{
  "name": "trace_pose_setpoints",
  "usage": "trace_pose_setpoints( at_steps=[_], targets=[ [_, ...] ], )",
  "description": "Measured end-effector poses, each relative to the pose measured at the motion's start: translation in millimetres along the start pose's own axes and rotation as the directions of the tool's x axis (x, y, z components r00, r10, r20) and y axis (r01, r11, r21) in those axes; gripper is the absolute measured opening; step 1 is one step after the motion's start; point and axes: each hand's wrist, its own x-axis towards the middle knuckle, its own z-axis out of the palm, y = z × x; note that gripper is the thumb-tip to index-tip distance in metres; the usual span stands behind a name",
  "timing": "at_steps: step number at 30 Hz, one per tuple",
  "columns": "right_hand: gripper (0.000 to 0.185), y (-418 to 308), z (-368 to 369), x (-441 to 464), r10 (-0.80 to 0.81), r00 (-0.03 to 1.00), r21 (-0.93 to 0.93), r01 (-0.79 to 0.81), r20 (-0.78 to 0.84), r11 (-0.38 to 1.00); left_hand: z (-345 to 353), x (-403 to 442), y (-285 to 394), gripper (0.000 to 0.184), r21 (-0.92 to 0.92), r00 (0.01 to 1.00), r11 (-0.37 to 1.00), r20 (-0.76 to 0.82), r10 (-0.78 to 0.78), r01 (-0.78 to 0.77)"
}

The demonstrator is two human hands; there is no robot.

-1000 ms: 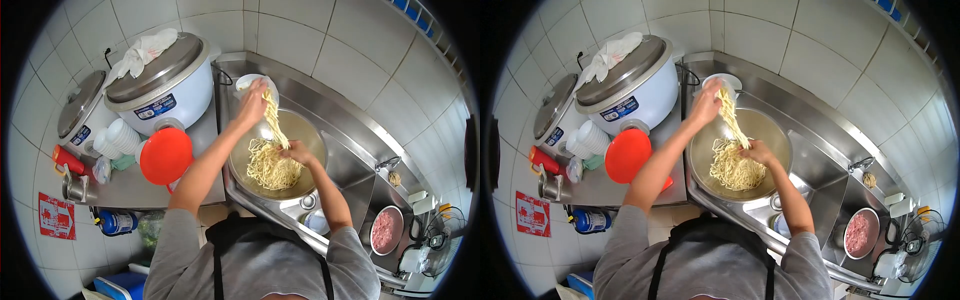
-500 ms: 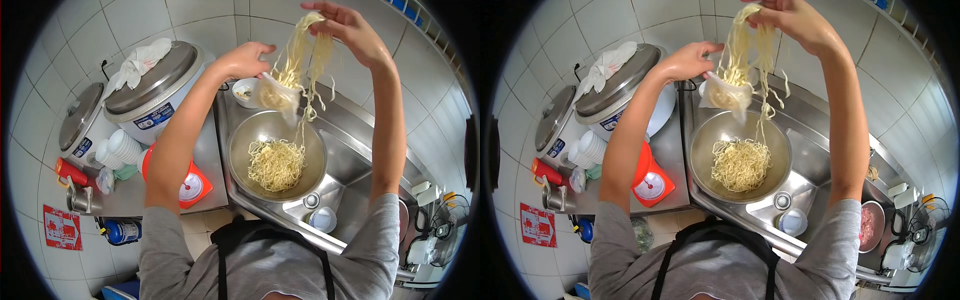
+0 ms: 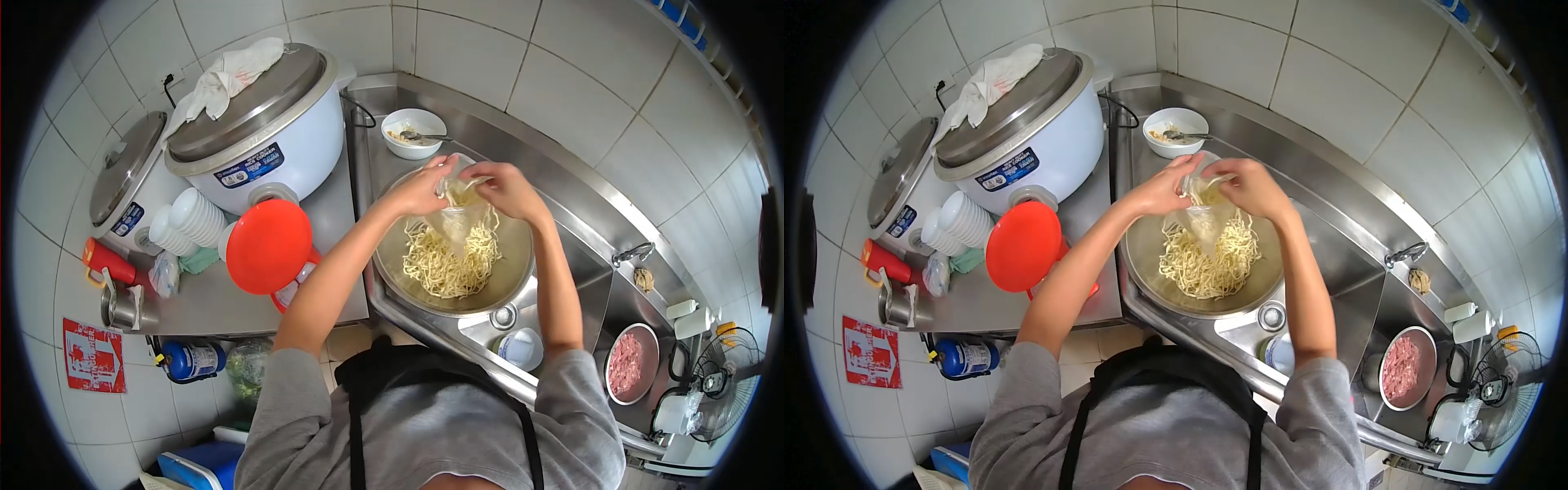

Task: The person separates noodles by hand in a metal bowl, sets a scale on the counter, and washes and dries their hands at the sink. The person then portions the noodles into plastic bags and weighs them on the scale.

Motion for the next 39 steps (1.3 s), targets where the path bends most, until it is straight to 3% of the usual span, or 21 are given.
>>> trace_pose_setpoints(
  at_steps=[1,3,5,7,10,11,12,15,17,23,26,28,29,31,33,34,35,37,39],
  targets=[
    [0.041,11.9,0.9,-9.4,-0.004,0.993,0.121,0.019,-0.118,0.992,-0.1,-3.2,5.0,0.084,-0.135,0.999,0.990,0.012,-0.033,0.035],
    [0.051,40.1,46.7,-29.5,-0.010,0.928,0.070,0.039,-0.371,0.997,5.3,-6.7,9.4,0.083,-0.225,0.998,0.972,0.026,-0.062,0.067],
    [0.060,70.6,79.1,-39.2,0.103,0.930,0.118,-0.065,-0.354,0.991,14.8,-8.5,9.7,0.079,-0.227,1.000,0.974,-0.019,-0.022,0.017],
    [0.070,91.6,89.5,-42.0,0.295,0.953,0.204,-0.277,-0.065,0.939,23.8,-10.9,-1.4,0.075,-0.125,0.997,0.992,-0.073,-0.004,-0.005],
    [0.071,56.5,45.8,-30.5,0.469,0.854,-0.160,-0.442,0.226,0.883,26.3,-16.2,-24.0,0.070,0.116,0.984,0.992,-0.160,0.072,-0.054],
    [0.068,45.6,27.9,-29.9,0.430,0.869,-0.111,-0.415,0.245,0.903,23.7,-21.5,-25.6,0.069,0.205,0.986,0.978,-0.148,0.082,-0.050],
    [0.065,28.8,12.1,-24.7,0.389,0.900,-0.175,-0.359,0.198,0.917,23.2,-24.1,-26.4,0.069,0.289,0.987,0.956,-0.135,0.090,-0.048],
    [0.059,-25.0,-32.6,-6.6,0.179,0.978,-0.276,-0.146,0.102,0.950,24.3,-25.4,-18.5,0.069,0.241,0.984,0.968,-0.147,0.103,-0.066],
    [0.050,-64.9,-51.8,6.4,0.120,0.992,-0.377,-0.093,0.048,0.921,21.4,-23.5,-15.3,0.070,0.124,0.994,0.992,-0.104,0.023,-0.010],
    [0.031,-116.5,-66.1,45.2,0.034,0.997,-0.437,0.001,0.073,0.900,19.8,-29.4,-17.0,0.067,-0.129,0.974,0.972,-0.081,-0.209,0.198],
    [0.026,-79.9,-31.8,55.4,-0.009,0.997,-0.334,0.033,0.073,0.942,23.2,-33.6,-30.2,0.066,-0.148,0.972,0.973,-0.130,-0.197,0.177],
    [0.033,-57.4,-7.0,45.1,0.080,0.987,-0.287,-0.038,0.138,0.957,20.9,-37.9,-32.5,0.062,-0.011,0.974,0.991,-0.184,-0.134,0.135],
    [0.054,-50.1,2.3,37.6,0.137,0.977,-0.302,-0.082,0.164,0.950,19.9,-40.6,-32.2,0.060,0.113,0.975,0.987,-0.204,-0.086,0.111],
    [0.077,5.7,39.5,7.0,0.050,0.999,0.002,-0.050,-0.021,0.999,23.1,-45.9,-32.8,0.053,0.261,0.975,0.961,-0.218,-0.038,0.096],
    [0.091,60.1,101.3,-27.7,0.105,0.994,-0.311,-0.112,-0.041,0.944,32.2,-48.0,-32.5,0.043,0.311,0.974,0.944,-0.223,-0.036,0.106],
    [0.090,62.9,123.3,-29.4,0.410,0.910,0.033,-0.412,0.056,0.910,35.0,-50.4,-29.4,0.040,0.346,0.984,0.927,-0.155,-0.093,0.142],
    [0.070,68.7,121.6,-36.0,0.506,0.853,0.054,-0.516,0.125,0.855,35.2,-49.9,-26.2,0.037,0.386,0.985,0.907,-0.092,-0.147,0.171],
    [0.055,80.7,101.7,-34.0,0.532,0.838,0.168,-0.545,0.119,0.821,28.3,-48.6,-14.6,0.031,0.533,0.966,0.816,-0.011,-0.259,0.225],
    [0.038,70.1,79.3,-26.6,0.484,0.872,0.304,-0.481,0.071,0.822,33.5,-49.2,-26.7,0.025,0.551,0.960,0.791,-0.082,-0.267,0.267]
  ],
)
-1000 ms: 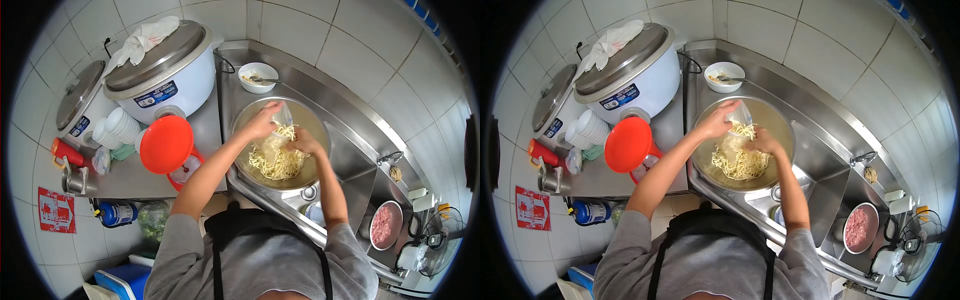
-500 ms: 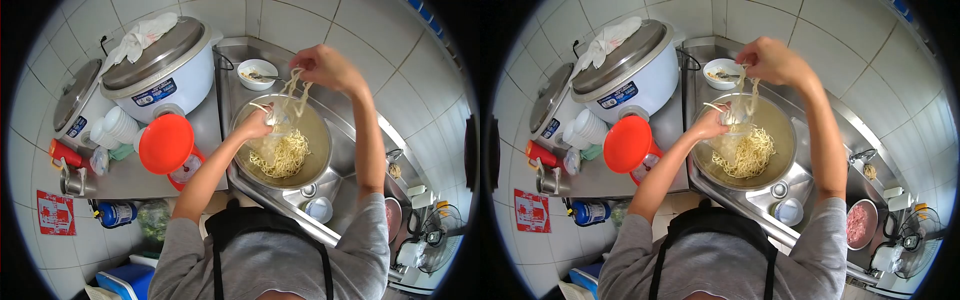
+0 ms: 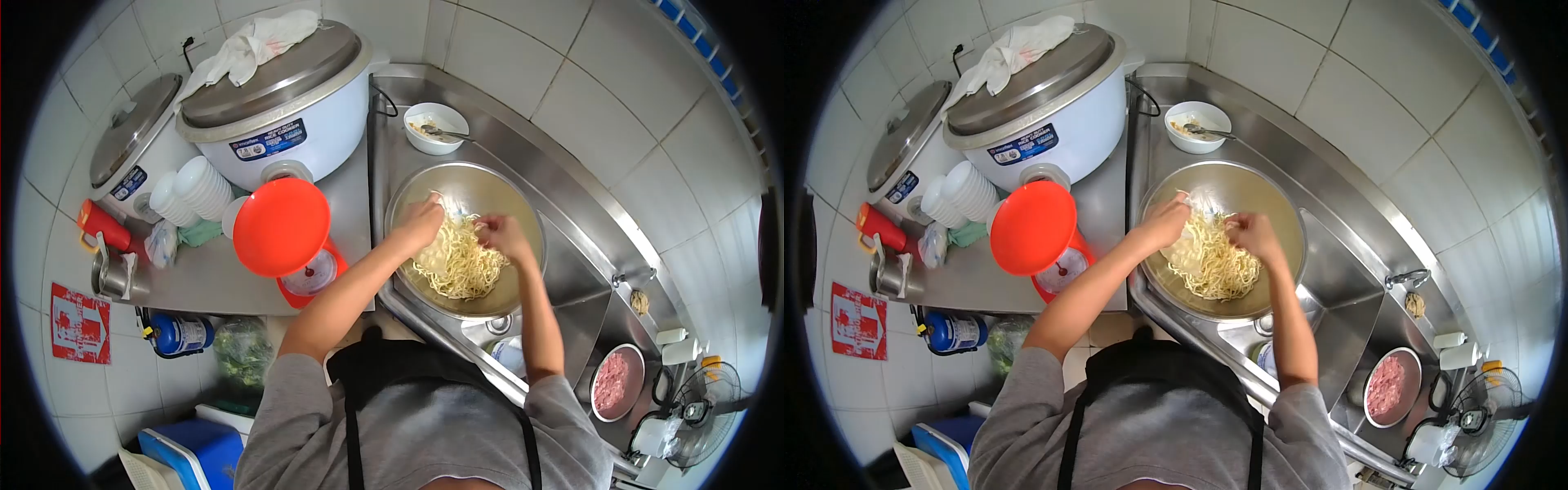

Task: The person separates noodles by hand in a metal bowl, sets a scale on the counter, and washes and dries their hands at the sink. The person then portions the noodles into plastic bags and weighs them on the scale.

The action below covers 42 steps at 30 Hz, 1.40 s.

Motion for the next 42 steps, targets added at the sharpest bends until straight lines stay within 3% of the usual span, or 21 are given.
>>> trace_pose_setpoints(
  at_steps=[1,4,7,10,13,15,17,20,21,22,23,26,29,30,33,34,36,39,42],
  targets=[
    [0.028,-21.8,-10.6,-4.9,-0.084,0.996,0.071,0.086,-0.032,0.994,4.5,0.2,-2.4,0.022,0.011,1.000,1.000,-0.024,-0.016,0.017],
    [0.020,-85.1,-13.3,-18.3,-0.267,0.964,-0.077,0.267,0.021,0.961,-3.8,-6.6,1.6,0.028,-0.112,0.997,0.994,-0.079,-0.005,-0.004],
    [0.016,-79.6,16.1,-2.3,-0.361,0.927,-0.502,0.360,0.099,0.787,3.3,-8.1,0.2,0.035,-0.274,0.986,0.961,-0.165,-0.026,-0.021],
    [0.018,-39.7,51.6,34.0,-0.088,0.996,-0.096,0.088,0.000,0.991,4.7,-12.5,-7.1,0.037,-0.329,0.987,0.944,-0.161,-0.021,-0.033],
    [0.016,-32.3,41.2,29.6,-0.142,0.982,0.169,0.163,-0.127,0.972,12.3,-18.8,-18.7,0.039,-0.272,0.968,0.961,-0.249,-0.015,-0.055],
    [0.012,-35.0,20.6,25.7,-0.176,0.930,0.311,0.279,-0.322,0.908,12.6,-18.0,-28.0,0.048,-0.350,0.987,0.937,-0.150,-0.048,-0.008],
    [0.011,-51.3,12.9,19.1,-0.249,0.895,0.339,0.379,-0.370,0.861,16.8,-20.0,-34.0,0.059,-0.436,0.990,0.900,-0.135,-0.041,-0.023],
    [0.014,-49.9,28.8,19.5,-0.336,0.871,0.357,0.461,-0.358,0.813,34.7,-12.6,-39.7,0.063,-0.422,0.960,0.899,-0.280,-0.007,-0.117],
    [0.017,-45.7,39.2,22.7,-0.366,0.867,0.360,0.479,-0.340,0.800,35.5,-10.7,-40.9,0.064,-0.558,0.974,0.826,-0.220,-0.051,-0.082],
    [0.023,-35.3,48.8,27.9,-0.455,0.850,0.077,0.489,-0.265,0.869,31.6,-10.7,-39.5,0.065,-0.679,0.985,0.733,-0.152,-0.087,-0.040],
    [0.029,-32.3,57.6,27.1,-0.515,0.840,-0.212,0.480,-0.168,0.851,27.0,-11.9,-37.6,0.066,-0.782,0.991,0.624,-0.078,-0.112,0.009],
    [0.047,-40.9,63.2,6.2,-0.599,0.800,-0.603,0.498,0.043,0.623,11.2,-19.4,-36.8,0.067,-0.861,0.991,0.508,-0.041,-0.130,0.031],
    [0.066,-45.5,43.7,-11.5,-0.528,0.848,-0.473,0.449,-0.042,0.759,19.9,-20.9,-44.5,0.065,-0.868,0.987,0.495,-0.113,-0.116,-0.041],
    [0.085,-27.5,42.6,-6.6,-0.444,0.896,-0.470,0.385,-0.016,0.794,20.8,-22.3,-43.7,0.066,-0.860,0.988,0.509,-0.104,-0.112,-0.032],
    [0.086,18.1,78.2,5.9,-0.319,0.942,-0.232,0.289,-0.106,0.929,14.2,-23.8,-28.7,0.068,-0.799,0.991,0.599,-0.114,-0.072,-0.049],
    [0.077,15.9,81.0,3.4,-0.326,0.934,-0.388,0.249,-0.147,0.887,17.9,-22.3,-27.3,0.069,-0.748,0.989,0.660,-0.142,-0.044,-0.078],
    [0.068,7.4,65.8,4.8,-0.158,0.982,-0.375,0.109,-0.102,0.921,24.6,-19.8,-26.8,0.072,-0.659,0.977,0.739,-0.211,-0.005,-0.138],
    [0.044,-34.5,35.2,-6.2,0.028,0.995,-0.417,-0.064,-0.093,0.907,20.8,-19.3,-26.2,0.072,-0.651,0.979,0.744,-0.204,0.017,-0.149],
    [0.038,-79.0,17.6,-15.4,-0.010,0.988,-0.210,-0.023,-0.154,0.977,22.3,-20.2,-21.4,0.072,-0.691,0.979,0.705,-0.203,0.023,-0.160]
  ],
)
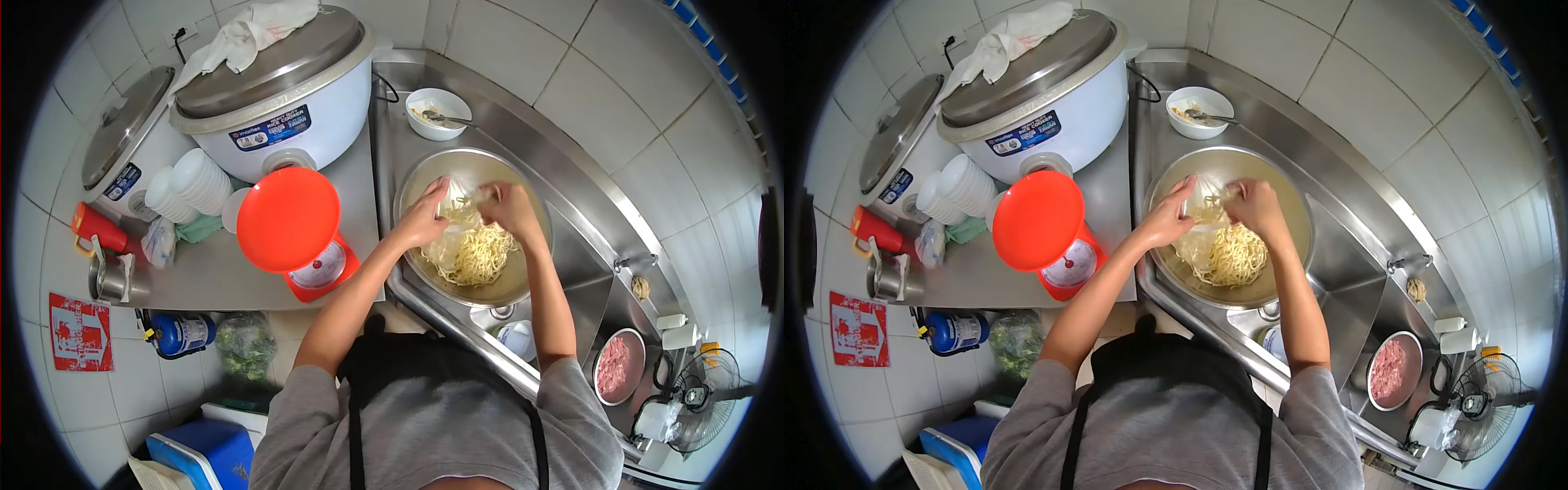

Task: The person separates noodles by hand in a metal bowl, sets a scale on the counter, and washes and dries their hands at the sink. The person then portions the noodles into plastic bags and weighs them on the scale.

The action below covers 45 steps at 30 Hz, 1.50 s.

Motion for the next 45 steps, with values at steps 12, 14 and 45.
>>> trace_pose_setpoints(
  at_steps=[12,14,45],
  targets=[
    [0.025,8.5,0.9,5.0,-0.370,0.929,-0.109,0.366,-0.017,0.924,-14.5,-10.7,3.2,0.065,0.064,0.992,0.991,-0.043,0.122,-0.119],
    [0.024,56.5,28.4,4.0,-0.350,0.937,-0.276,0.339,0.010,0.899,-19.1,-9.8,21.4,0.063,0.242,0.996,0.969,0.082,0.018,-0.038],
    [0.015,19.9,12.1,33.0,-0.219,0.959,-0.022,0.218,-0.182,0.976,-31.8,-6.2,47.3,0.046,0.035,0.959,0.999,-0.283,-0.031,0.042]
  ],
)
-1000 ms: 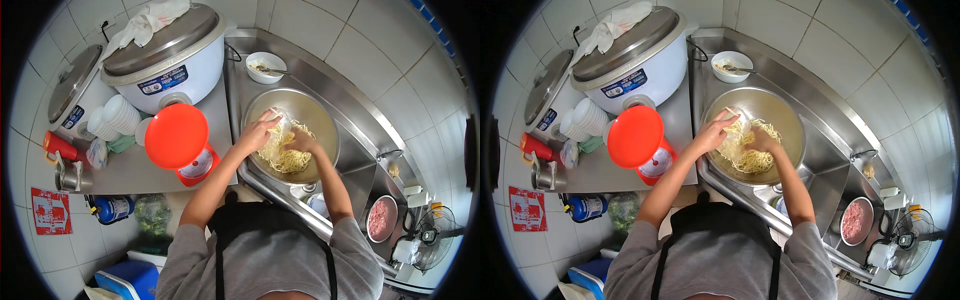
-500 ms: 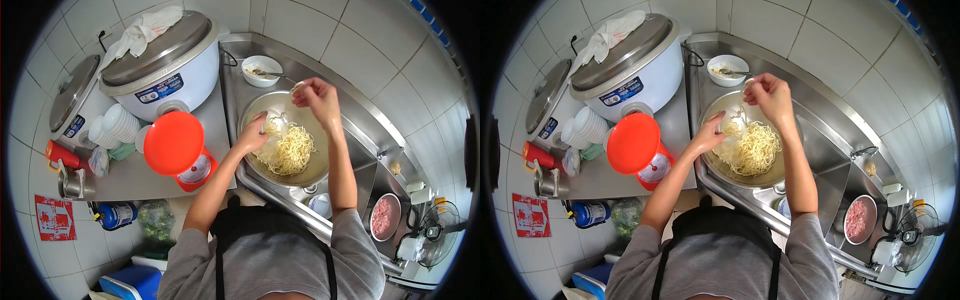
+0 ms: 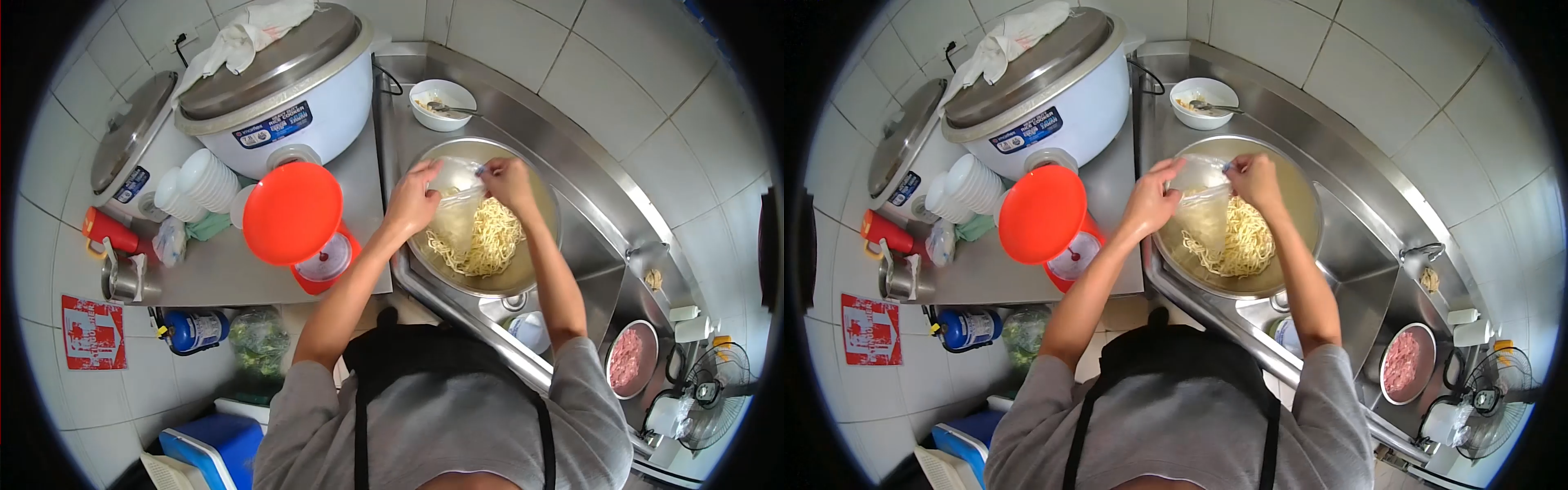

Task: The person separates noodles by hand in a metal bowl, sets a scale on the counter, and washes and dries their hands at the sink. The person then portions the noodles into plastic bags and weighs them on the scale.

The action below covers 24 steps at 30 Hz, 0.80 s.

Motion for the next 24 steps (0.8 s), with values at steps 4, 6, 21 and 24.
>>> trace_pose_setpoints(
  at_steps=[4,6,21,24],
  targets=[
    [0.016,-79.7,-36.6,5.2,-0.257,0.964,0.059,0.261,-0.075,0.963,-47.4,1.5,48.2,0.045,-0.044,0.992,0.996,-0.108,0.072,-0.077],
    [0.017,-128.9,-44.4,6.5,-0.334,0.938,0.179,0.346,-0.097,0.921,-85.6,-4.8,90.6,0.045,-0.180,0.990,0.984,-0.139,-0.035,0.009],
    [0.023,-218.0,61.8,19.4,-0.502,0.809,0.467,0.332,0.306,0.820,-203.7,-81.5,106.1,0.053,0.200,0.880,0.930,-0.432,-0.199,0.309],
    [0.024,-159.8,44.0,28.6,-0.459,0.826,0.121,0.445,0.328,0.887,-204.7,-91.1,92.3,0.053,0.179,0.882,0.942,-0.434,-0.183,0.284]
  ],
)
